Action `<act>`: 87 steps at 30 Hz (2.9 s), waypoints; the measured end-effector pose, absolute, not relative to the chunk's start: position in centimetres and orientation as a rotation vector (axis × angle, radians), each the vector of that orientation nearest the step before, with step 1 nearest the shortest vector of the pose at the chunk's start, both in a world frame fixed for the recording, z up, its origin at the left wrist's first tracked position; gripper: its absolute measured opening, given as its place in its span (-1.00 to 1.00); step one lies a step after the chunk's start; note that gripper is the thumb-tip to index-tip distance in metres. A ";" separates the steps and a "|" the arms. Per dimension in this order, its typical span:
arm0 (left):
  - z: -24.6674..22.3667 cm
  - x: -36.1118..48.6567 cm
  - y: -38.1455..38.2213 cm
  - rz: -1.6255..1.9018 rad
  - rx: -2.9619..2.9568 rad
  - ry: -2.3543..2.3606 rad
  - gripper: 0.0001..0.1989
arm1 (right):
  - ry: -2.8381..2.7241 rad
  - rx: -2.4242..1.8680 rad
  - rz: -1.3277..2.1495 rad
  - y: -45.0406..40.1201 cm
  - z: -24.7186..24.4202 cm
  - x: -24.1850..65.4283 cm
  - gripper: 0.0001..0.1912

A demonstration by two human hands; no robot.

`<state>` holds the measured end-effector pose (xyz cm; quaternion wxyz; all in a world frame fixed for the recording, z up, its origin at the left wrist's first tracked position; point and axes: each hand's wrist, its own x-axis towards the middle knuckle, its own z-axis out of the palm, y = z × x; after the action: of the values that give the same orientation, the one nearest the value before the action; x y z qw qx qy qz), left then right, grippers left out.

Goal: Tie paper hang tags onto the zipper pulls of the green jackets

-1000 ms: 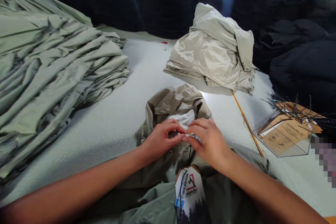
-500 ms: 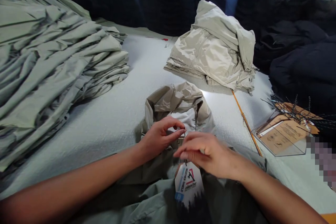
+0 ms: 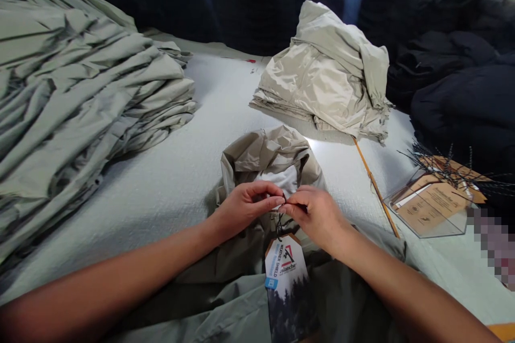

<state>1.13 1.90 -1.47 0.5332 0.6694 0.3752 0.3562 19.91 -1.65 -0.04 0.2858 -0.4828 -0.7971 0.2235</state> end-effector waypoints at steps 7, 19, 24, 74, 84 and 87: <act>-1.1 1.2 1.7 0.838 1.636 0.894 -0.83 | -2.128 -1.289 0.611 -1.5 -0.4 19.8 -0.69; -1.0 1.0 1.7 0.798 1.768 0.887 -0.83 | -1.743 -1.139 0.909 -0.9 0.0 20.4 -0.84; -1.0 1.1 1.7 0.785 1.789 0.880 -0.81 | -1.670 -1.128 1.034 -0.9 -0.4 20.4 -0.81; 1.6 -0.8 1.9 0.536 1.237 0.896 -0.71 | -1.949 -0.835 0.955 -1.2 -0.5 19.2 -0.92; 2.2 -1.5 2.2 0.365 1.623 0.898 -0.80 | -1.969 -0.775 1.094 -1.3 -0.7 18.9 -0.87; 2.4 -1.6 2.3 0.337 1.658 0.888 -0.81 | -1.965 -0.770 1.099 -1.4 -0.7 18.7 -0.88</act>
<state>-1.60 2.30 2.40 0.5772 0.7085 0.3797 0.1440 18.71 -1.39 -0.75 0.3718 -0.3005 -0.7667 0.4286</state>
